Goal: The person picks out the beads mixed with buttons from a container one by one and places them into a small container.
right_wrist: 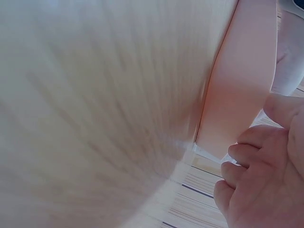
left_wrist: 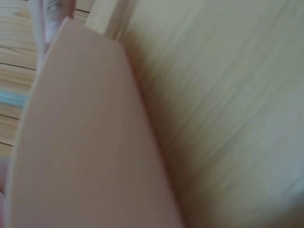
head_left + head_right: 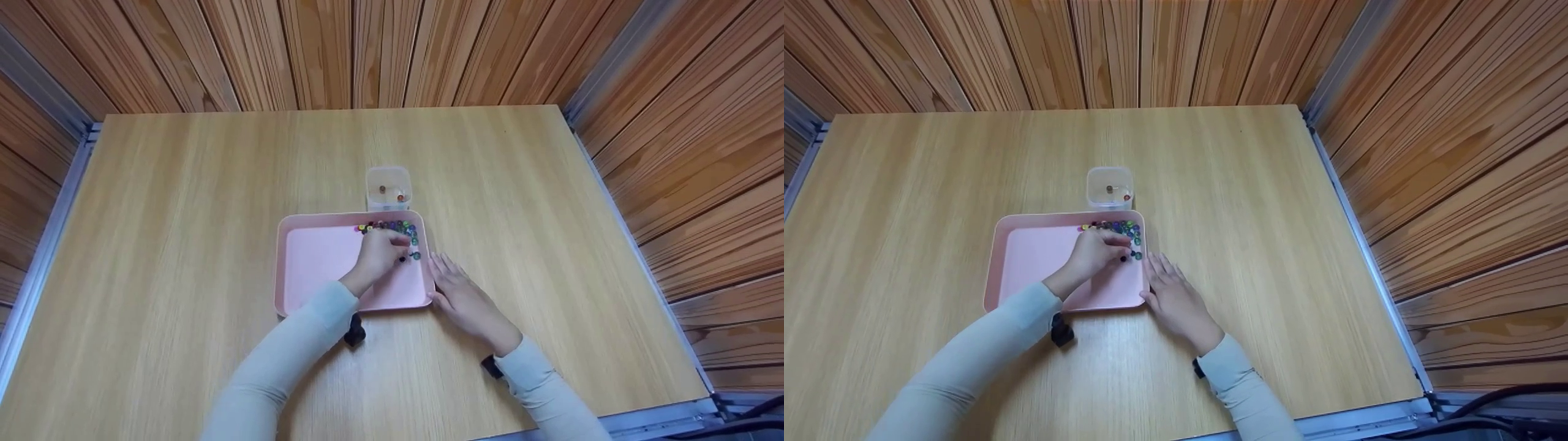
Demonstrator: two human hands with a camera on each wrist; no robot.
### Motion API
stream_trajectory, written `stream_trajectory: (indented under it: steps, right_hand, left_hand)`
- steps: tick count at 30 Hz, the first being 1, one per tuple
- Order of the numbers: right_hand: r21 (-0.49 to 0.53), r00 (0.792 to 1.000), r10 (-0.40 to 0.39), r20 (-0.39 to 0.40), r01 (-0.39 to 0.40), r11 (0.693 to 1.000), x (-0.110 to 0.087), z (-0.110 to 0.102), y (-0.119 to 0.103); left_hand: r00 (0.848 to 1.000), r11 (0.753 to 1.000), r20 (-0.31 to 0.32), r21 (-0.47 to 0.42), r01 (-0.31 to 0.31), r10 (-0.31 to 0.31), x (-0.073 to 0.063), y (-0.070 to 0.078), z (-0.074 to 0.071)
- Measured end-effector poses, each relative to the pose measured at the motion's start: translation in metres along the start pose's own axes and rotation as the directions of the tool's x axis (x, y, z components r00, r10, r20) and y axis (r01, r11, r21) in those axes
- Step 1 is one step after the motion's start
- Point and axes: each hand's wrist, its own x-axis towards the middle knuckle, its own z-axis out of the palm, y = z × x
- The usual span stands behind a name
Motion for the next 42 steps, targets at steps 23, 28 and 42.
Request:
stream_trajectory:
  steps: [23, 28, 42]
  right_hand:
    - [-0.017, 0.997, -0.061, -0.049, 0.060, 0.998, 0.000, -0.002, 0.001]
    - [-0.024, 0.999, -0.032, -0.009, 0.032, 0.999, 0.002, -0.002, -0.001]
    - [-0.001, 1.000, 0.006, 0.021, -0.006, 1.000, 0.001, -0.007, -0.004]
  left_hand:
    - [0.994, 0.991, 0.093, 0.113, -0.070, 0.060, -0.001, 0.001, 0.017]
    - [0.998, 0.998, 0.056, 0.055, -0.037, 0.034, 0.000, -0.001, 0.009]
    - [0.972, 0.738, 0.054, -0.641, 0.209, -0.228, 0.009, 0.019, -0.046]
